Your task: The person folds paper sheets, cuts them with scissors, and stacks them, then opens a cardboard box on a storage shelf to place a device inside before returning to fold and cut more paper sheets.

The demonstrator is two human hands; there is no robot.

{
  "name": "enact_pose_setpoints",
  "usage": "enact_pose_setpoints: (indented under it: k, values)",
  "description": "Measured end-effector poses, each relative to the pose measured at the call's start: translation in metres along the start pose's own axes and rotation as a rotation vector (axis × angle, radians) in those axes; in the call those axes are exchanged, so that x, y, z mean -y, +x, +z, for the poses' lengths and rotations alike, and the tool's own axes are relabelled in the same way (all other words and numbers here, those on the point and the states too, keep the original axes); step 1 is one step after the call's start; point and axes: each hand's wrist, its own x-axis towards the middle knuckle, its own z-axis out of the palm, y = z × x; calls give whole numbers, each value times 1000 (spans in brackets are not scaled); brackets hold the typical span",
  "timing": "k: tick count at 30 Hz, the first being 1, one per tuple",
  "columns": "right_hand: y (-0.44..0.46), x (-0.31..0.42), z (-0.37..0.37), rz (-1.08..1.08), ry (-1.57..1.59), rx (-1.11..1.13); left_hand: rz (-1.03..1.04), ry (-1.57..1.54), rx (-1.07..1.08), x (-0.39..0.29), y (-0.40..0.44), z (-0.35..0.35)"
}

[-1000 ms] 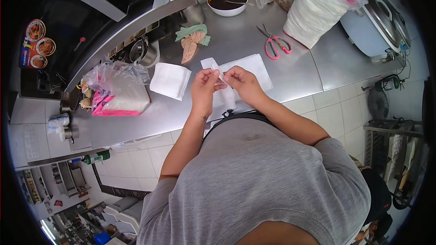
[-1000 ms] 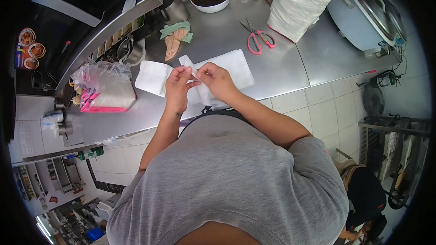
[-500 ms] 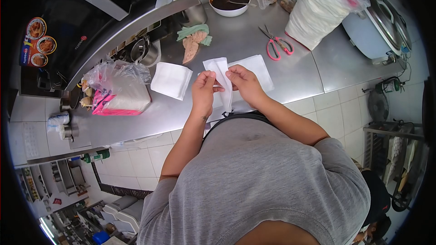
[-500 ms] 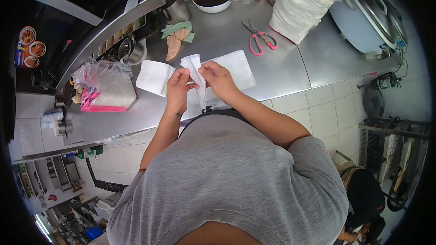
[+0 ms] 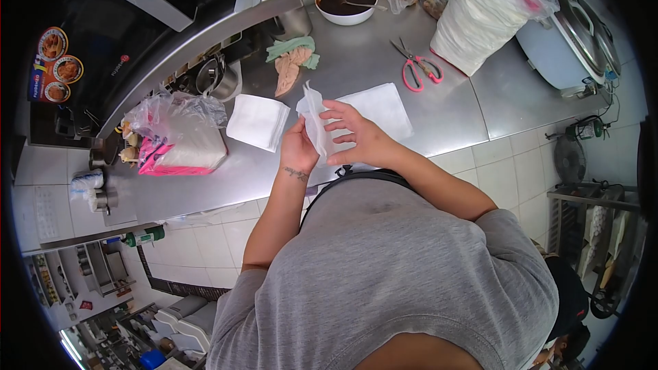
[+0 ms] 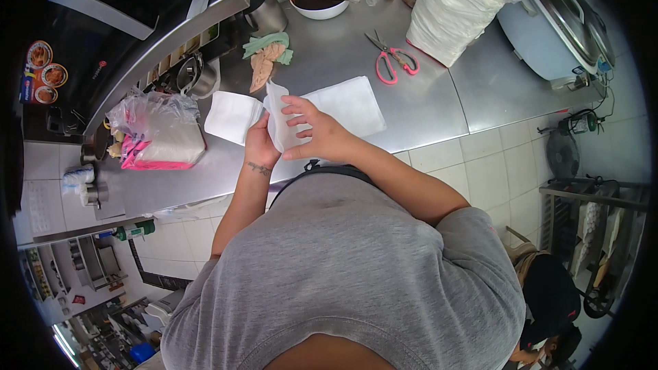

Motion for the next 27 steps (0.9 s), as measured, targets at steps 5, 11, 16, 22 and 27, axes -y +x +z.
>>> enact_pose_setpoints:
  k: [5,11,16,22,27]
  values:
    - [3,-4,3,-36,-79,7,4,-60,-58,-3,2,1]
    - [4,-14,8,-93,-108,-109,103,-29,-74,1,-3,9]
    - [6,-20,7,-18,71,-122,100,-142,-61,0,8,-6]
    - [7,-20,3,48,58,-207,130,22,-74,9,-7,17]
    - [5,-27,0,129,117,-216,-96,23,162,19,-30,44]
